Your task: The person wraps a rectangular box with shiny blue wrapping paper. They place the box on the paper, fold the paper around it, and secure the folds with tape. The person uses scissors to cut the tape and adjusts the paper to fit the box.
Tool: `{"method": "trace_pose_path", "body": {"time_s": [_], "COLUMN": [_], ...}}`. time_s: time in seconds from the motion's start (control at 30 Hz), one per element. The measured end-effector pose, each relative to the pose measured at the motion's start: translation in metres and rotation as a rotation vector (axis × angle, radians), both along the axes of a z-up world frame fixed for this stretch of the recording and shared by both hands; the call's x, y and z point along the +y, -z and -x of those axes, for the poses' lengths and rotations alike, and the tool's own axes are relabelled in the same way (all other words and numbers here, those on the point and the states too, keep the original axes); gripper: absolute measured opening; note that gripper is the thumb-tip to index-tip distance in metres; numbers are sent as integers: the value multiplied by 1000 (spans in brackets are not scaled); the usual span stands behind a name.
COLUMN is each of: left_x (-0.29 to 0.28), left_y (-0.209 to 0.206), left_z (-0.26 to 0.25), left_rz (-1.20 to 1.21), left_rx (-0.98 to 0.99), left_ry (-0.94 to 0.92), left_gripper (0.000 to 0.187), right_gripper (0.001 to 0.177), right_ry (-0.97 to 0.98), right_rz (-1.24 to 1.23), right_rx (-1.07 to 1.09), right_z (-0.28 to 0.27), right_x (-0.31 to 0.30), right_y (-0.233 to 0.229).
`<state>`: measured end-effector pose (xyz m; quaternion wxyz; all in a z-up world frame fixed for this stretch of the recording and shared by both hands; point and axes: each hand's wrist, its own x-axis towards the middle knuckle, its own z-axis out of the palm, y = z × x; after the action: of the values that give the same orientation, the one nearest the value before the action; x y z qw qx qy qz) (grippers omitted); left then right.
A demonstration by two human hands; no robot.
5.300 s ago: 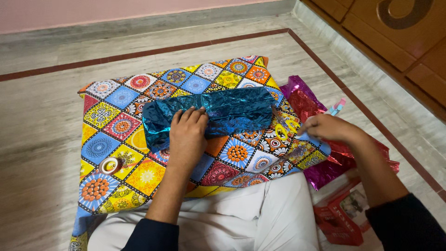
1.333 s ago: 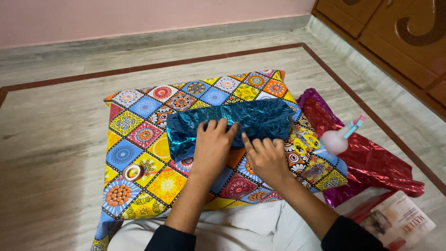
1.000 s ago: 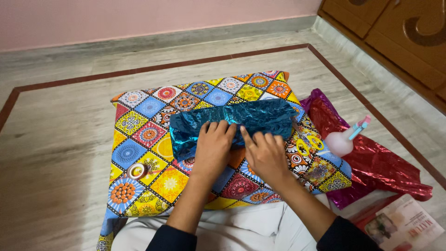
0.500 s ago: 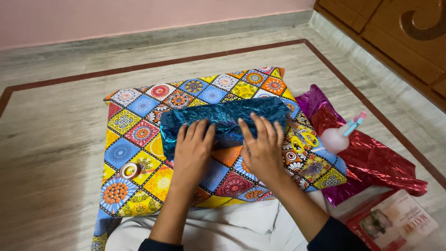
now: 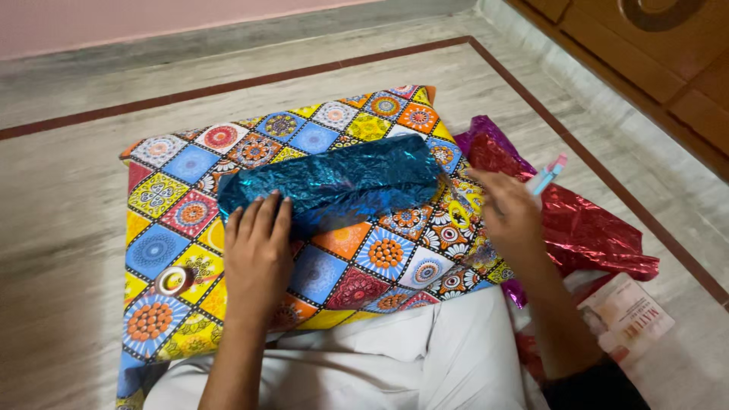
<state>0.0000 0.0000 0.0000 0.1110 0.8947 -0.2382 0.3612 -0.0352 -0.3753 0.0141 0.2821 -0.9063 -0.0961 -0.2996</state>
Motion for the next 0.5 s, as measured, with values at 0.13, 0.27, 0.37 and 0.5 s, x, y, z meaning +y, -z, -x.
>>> {"method": "trace_pose_path", "body": {"time_s": [0.13,0.27,0.37,0.5], "left_x": [-5,-6,-7,-8], "left_y": [-9,-14,-15,-17], "left_z": [-2,-1,1,0], "left_rz": [73,113,98,103], "left_rx": [-14,-20,-67,-35], "left_ry": [27,43,25,19], "left_gripper": [39,33,31,28], "right_gripper": [26,20,20,18], "right_ry": [62,-27,-36,165], "right_rz": [-138,-57,-4,-59], "right_rx": [98,54,50,177], "right_z": [21,36,45,53], "right_x": [-22,-28,-35,-46], "right_y": [-3,12,31,64]}}
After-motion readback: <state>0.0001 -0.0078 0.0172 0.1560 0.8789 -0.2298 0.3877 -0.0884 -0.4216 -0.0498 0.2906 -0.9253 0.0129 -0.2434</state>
